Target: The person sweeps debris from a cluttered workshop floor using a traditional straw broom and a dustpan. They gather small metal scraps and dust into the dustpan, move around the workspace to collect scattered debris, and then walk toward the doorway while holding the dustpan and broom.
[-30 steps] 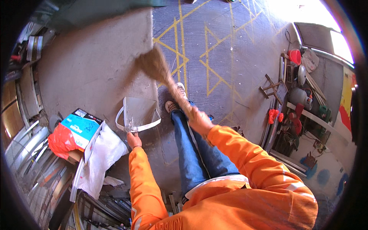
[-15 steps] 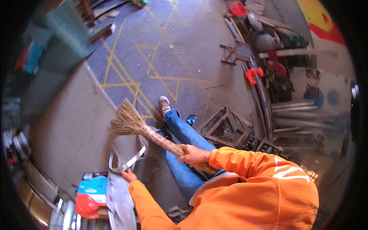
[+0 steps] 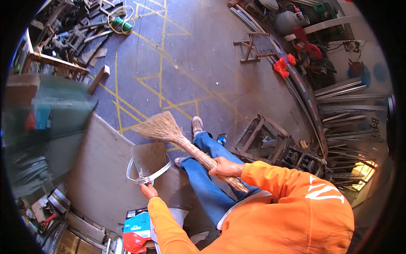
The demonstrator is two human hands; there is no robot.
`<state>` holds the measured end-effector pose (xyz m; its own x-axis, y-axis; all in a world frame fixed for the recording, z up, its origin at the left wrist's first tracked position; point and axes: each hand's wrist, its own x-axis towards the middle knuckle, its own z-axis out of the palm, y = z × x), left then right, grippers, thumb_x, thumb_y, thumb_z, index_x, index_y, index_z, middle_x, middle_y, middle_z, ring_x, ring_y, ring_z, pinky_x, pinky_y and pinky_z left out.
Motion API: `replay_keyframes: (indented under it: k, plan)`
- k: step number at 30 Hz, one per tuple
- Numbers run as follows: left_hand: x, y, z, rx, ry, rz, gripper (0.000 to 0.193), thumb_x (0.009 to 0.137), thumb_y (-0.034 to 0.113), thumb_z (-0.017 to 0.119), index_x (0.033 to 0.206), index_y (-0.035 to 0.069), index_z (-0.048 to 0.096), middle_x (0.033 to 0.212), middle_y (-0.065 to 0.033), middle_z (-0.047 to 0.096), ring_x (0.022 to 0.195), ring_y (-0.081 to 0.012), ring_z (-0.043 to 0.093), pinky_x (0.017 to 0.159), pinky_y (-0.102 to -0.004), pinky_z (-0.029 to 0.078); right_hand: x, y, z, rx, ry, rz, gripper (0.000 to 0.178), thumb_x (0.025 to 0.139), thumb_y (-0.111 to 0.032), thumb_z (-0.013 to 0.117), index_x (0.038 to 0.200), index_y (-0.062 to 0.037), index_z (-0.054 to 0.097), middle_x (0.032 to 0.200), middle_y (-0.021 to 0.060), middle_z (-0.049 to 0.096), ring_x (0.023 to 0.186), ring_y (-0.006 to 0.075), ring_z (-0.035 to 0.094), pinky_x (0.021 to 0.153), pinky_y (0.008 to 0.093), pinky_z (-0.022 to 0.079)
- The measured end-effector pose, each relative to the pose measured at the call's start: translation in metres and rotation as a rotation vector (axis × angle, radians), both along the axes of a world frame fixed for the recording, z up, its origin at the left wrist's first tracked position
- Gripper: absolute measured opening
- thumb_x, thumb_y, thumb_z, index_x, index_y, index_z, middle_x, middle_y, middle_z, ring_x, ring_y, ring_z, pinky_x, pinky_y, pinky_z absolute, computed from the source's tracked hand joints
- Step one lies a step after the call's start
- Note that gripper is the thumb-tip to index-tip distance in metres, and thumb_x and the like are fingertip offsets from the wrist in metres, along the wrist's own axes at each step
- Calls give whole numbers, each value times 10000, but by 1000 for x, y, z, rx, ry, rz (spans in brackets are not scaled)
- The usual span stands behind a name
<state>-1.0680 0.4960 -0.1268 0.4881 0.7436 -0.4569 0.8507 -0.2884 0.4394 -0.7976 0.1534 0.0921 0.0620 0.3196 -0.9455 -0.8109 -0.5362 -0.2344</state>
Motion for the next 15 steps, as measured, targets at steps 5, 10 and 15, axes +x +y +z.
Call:
replay_keyframes:
  k: [5, 10, 15]
  plan:
    - [105, 17, -2, 104, 15, -197, 211, 826, 81, 697, 944, -43, 573, 891, -268, 634, 878, -468, 599, 784, -515, 456, 42, -56, -10, -22, -108, -210, 340, 816, -97, 678, 1104, -14, 520, 788, 79, 578, 579, 178, 624, 508, 332, 541]
    - [237, -1, 16, 98, -16, -326, 232, 814, 98, 719, 931, -43, 577, 935, -278, 628, 923, -477, 583, 802, -518, 447, 95, -89, -21, -151, -158, -486, 320, 769, -16, 630, 1056, -4, 490, 715, 98, 561, 499, 200, 595, 438, 357, 526]
    - [348, -3, 5, 130, 22, -502, 218, 828, 101, 681, 951, -49, 583, 958, -282, 625, 967, -487, 576, 824, -528, 446, 152, -116, -57, -258, -257, -694, 264, 778, -4, 626, 1004, -19, 490, 654, 80, 557, 464, 195, 577, 394, 347, 498]
